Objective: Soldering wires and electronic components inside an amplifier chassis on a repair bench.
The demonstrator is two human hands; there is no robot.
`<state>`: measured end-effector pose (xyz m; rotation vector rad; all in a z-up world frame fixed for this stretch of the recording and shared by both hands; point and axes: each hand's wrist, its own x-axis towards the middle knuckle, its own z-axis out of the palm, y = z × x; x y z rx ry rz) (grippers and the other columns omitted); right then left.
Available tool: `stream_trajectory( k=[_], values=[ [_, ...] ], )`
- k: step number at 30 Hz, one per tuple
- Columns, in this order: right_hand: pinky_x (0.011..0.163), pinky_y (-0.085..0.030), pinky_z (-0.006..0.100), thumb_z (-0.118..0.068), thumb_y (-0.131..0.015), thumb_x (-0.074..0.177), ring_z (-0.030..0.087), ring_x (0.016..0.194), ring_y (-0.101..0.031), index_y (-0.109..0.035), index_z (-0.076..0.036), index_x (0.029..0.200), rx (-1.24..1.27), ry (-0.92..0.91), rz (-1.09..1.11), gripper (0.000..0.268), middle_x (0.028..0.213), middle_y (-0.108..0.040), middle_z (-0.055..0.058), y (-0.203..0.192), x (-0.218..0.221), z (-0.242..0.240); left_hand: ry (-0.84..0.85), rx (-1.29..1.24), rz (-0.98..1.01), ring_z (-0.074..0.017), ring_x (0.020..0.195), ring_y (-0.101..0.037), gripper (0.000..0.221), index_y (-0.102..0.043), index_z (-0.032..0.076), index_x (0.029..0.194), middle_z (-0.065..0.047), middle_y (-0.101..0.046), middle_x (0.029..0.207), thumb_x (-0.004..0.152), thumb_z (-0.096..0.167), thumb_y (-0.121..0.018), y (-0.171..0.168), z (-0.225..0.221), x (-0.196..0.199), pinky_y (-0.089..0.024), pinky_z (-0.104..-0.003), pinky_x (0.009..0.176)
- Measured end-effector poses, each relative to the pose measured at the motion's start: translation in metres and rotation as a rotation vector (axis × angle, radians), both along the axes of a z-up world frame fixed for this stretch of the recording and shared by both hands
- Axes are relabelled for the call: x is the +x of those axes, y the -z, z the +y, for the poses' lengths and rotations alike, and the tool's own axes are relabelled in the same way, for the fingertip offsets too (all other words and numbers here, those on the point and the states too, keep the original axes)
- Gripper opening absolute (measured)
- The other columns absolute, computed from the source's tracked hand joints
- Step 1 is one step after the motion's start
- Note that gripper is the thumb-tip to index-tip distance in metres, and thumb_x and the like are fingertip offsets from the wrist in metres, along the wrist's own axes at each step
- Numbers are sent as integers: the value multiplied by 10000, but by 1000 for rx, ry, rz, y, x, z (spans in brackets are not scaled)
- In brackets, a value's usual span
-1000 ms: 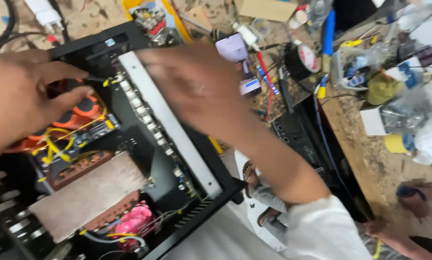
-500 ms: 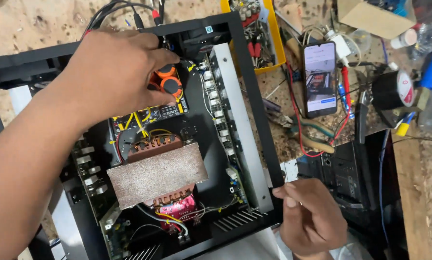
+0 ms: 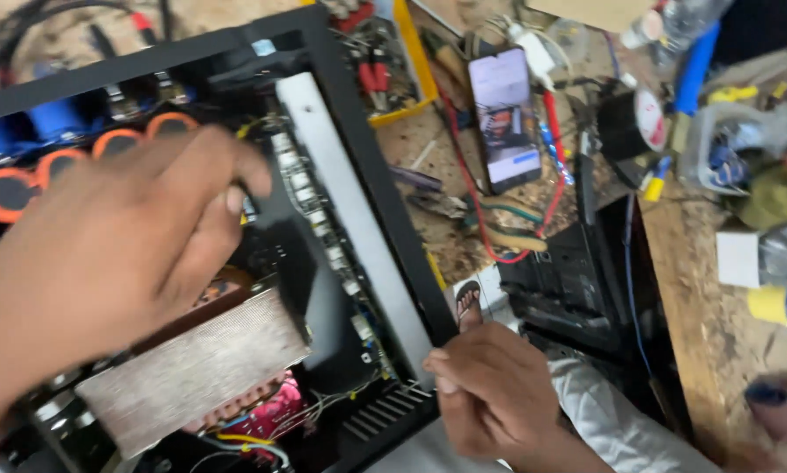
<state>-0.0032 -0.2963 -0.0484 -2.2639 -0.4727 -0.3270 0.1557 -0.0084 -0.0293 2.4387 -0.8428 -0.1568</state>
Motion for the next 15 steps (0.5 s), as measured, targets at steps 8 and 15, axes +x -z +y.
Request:
stream_trajectory(
  k=[8, 15],
  values=[
    [581, -493, 275, 74, -711, 760, 163, 617, -611, -649, -30, 1020, -49, -36, -79, 287, 777, -705, 34, -4, 7, 3, -60, -264, 107, -162, 241, -422, 215, -611, -99, 1118, -50, -513, 517, 1030, -135, -419, -7, -15, 10, -320, -293, 224],
    [725, -570, 322, 88, -637, 735, 173, 562, -547, -683, -5, 952, 0, 45, -19, 241, 721, -689, 41, 2, 1, 4, 27, 291, -414, -308, 748, -709, 172, -698, 154, 1152, -48, -731, 1079, 1146, 266, -568, 15, -11, 49, -572, -409, 616]
  ],
)
